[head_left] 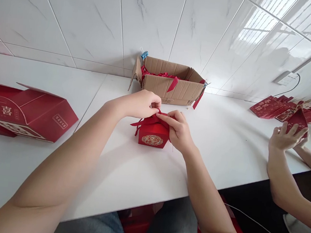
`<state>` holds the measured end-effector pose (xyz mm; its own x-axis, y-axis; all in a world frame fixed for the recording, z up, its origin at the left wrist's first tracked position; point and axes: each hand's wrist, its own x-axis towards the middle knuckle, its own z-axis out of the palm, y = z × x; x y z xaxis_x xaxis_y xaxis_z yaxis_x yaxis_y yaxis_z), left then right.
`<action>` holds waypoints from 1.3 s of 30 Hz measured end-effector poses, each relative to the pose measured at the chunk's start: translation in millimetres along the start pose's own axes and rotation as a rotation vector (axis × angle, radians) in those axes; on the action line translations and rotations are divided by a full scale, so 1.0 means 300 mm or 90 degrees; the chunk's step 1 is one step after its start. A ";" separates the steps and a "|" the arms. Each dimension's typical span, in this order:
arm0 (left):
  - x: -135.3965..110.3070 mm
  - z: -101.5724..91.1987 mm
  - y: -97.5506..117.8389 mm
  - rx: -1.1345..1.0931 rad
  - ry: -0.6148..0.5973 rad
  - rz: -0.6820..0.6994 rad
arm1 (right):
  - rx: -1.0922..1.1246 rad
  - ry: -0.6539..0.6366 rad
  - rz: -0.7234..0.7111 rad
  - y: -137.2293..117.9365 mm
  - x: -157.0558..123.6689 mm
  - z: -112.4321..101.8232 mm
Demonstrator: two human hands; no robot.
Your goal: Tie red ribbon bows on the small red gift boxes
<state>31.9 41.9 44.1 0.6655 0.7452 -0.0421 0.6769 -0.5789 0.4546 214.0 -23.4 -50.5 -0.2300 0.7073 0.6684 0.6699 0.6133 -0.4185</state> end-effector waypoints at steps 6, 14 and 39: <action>0.007 0.003 -0.005 -0.017 0.008 0.000 | 0.010 0.000 0.016 0.000 -0.001 -0.002; 0.018 0.007 -0.025 -0.020 0.043 0.019 | 0.061 -0.034 0.033 0.003 -0.004 -0.010; 0.002 -0.016 -0.042 0.032 -0.009 -0.039 | 0.056 0.029 0.014 -0.004 0.004 -0.022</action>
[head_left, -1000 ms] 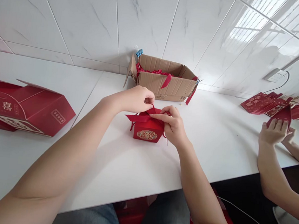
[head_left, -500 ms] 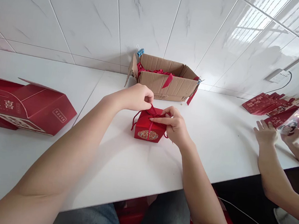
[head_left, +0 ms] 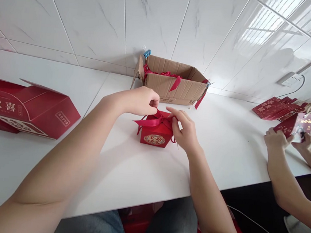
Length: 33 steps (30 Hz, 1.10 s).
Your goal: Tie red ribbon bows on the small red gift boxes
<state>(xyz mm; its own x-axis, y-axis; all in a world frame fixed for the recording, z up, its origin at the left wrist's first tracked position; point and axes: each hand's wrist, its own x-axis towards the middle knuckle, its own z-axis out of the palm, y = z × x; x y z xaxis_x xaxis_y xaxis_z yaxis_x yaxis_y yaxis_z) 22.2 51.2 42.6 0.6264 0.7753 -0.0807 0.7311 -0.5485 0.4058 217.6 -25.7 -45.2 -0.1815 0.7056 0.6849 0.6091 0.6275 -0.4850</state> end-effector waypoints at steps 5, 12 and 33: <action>-0.004 0.005 0.019 -0.019 -0.001 0.035 | 0.006 0.013 0.018 -0.013 0.006 0.002; 0.009 0.019 0.024 -0.051 0.023 0.084 | 0.024 -0.011 0.010 -0.011 0.004 -0.003; 0.003 0.020 0.037 -0.091 0.026 0.040 | -0.040 0.082 0.028 0.008 0.010 0.003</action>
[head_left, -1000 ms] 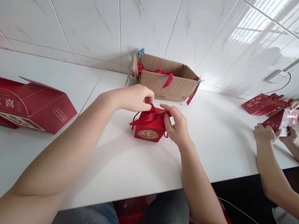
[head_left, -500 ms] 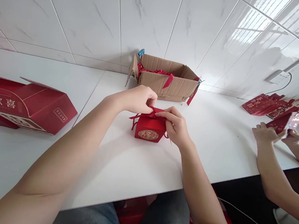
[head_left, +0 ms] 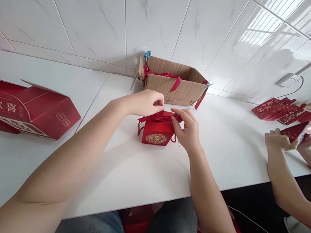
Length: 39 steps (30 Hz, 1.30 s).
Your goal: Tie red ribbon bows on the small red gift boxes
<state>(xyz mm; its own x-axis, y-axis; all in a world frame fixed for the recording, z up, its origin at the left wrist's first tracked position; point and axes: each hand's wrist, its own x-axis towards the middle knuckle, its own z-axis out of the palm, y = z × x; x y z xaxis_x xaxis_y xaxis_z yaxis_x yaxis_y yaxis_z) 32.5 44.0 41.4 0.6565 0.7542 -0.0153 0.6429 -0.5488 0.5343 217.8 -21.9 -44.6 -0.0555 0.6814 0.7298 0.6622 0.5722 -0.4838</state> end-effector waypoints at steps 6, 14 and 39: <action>0.006 0.004 -0.006 -0.045 -0.024 0.010 | 0.035 0.004 0.058 -0.004 0.003 -0.003; 0.004 0.000 -0.010 -0.022 -0.019 0.023 | 0.213 -0.093 0.423 -0.022 0.024 -0.060; 0.017 -0.009 -0.041 -0.004 -0.058 -0.032 | 0.083 -0.067 0.189 -0.042 0.012 -0.079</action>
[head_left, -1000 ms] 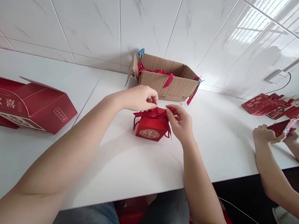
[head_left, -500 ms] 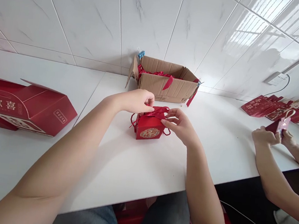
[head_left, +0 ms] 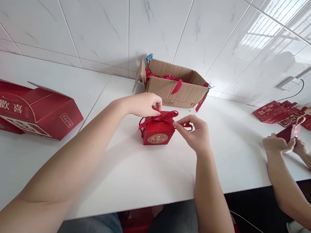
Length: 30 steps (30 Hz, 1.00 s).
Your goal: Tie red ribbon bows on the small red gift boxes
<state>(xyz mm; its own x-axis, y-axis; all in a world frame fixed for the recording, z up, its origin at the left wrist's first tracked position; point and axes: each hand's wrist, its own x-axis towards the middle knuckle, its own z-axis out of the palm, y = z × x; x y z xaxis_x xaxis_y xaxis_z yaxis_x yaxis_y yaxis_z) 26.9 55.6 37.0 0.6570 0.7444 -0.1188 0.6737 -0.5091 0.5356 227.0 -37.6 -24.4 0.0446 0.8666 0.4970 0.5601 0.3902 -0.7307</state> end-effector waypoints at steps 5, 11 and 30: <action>0.002 0.003 0.002 -0.003 0.008 -0.001 | 0.043 -0.264 -0.143 -0.012 -0.010 -0.012; 0.003 0.006 0.009 -0.049 -0.006 0.021 | 0.056 0.106 0.003 0.023 0.015 0.008; 0.022 0.014 -0.015 -0.144 -0.034 0.045 | 0.204 0.008 0.138 0.102 0.045 0.021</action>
<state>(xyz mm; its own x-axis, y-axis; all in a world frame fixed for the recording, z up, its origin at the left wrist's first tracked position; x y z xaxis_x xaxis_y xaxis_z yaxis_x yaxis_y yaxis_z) 29.5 61.1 30.4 0.7205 0.6838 -0.1152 0.5368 -0.4447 0.7170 239.6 -12.1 -43.1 0.1443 0.9365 0.3196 0.2504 0.2779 -0.9274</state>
